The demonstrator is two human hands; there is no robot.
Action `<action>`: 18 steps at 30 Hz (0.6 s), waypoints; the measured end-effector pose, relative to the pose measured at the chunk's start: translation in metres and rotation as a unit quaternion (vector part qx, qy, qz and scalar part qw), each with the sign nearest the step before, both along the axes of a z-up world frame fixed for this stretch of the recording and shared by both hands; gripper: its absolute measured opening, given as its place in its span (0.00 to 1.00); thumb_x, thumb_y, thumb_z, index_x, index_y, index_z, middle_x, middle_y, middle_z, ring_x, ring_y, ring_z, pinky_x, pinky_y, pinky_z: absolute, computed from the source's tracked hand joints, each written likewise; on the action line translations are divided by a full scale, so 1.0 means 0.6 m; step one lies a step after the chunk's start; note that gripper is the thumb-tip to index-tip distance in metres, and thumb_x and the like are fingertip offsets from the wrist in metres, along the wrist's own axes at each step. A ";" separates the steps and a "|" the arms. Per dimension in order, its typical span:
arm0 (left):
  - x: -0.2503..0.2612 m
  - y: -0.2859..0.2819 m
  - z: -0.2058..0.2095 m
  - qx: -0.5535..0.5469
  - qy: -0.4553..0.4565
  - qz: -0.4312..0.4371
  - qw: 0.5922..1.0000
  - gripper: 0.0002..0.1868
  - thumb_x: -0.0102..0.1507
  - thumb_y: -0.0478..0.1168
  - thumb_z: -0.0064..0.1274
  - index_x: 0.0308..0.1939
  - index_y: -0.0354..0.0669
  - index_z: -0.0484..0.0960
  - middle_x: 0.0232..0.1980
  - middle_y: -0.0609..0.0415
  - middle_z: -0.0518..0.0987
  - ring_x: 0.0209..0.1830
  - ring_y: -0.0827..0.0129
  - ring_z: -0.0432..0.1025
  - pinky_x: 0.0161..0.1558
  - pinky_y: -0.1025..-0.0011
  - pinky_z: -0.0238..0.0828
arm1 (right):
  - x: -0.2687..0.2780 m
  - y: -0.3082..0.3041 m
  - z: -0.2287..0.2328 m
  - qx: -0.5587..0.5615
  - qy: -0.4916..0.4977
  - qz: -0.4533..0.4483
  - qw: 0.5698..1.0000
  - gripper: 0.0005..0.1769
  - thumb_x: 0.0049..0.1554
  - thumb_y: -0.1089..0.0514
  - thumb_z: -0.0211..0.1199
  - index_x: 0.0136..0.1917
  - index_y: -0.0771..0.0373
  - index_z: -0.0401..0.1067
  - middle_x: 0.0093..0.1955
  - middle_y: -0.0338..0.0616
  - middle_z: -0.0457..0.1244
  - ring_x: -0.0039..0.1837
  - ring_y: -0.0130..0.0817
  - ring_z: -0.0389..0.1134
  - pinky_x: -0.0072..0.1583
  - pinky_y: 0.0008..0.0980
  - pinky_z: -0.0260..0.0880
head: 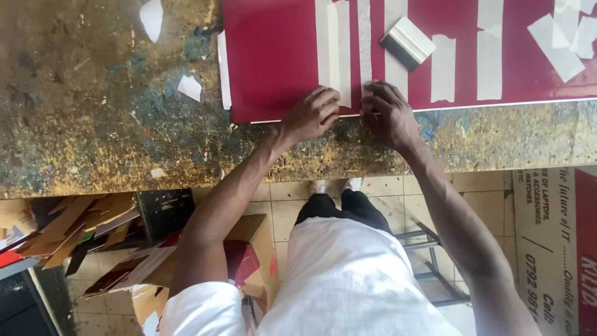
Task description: The person applies a large maroon adhesive sheet onto a white rectangular board. They smooth the surface with their hands and then peel off the white backing paper from the edges and center sections to reveal the adhesive side.
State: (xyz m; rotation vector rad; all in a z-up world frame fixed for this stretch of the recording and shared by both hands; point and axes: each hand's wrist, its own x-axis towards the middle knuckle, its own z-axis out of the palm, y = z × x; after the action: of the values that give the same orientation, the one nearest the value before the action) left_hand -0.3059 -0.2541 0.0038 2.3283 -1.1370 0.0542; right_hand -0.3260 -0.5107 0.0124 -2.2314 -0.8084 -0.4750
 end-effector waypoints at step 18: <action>-0.005 0.008 -0.014 -0.094 -0.151 -0.017 0.984 0.02 0.62 0.37 0.56 0.37 0.46 0.78 0.43 0.54 0.74 0.45 0.56 0.73 0.41 0.62 0.68 | -0.041 0.049 0.001 -0.023 -0.070 -0.074 0.995 0.09 0.62 0.54 0.72 0.47 0.62 0.80 0.58 0.55 0.70 0.65 0.60 0.70 0.68 0.52 0.66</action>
State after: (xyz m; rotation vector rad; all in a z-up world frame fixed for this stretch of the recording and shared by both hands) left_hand -0.3091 -0.2490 -0.0046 2.1795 -1.2541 0.4975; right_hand -0.3504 -0.4815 0.0128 -2.3309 -0.7337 -0.6975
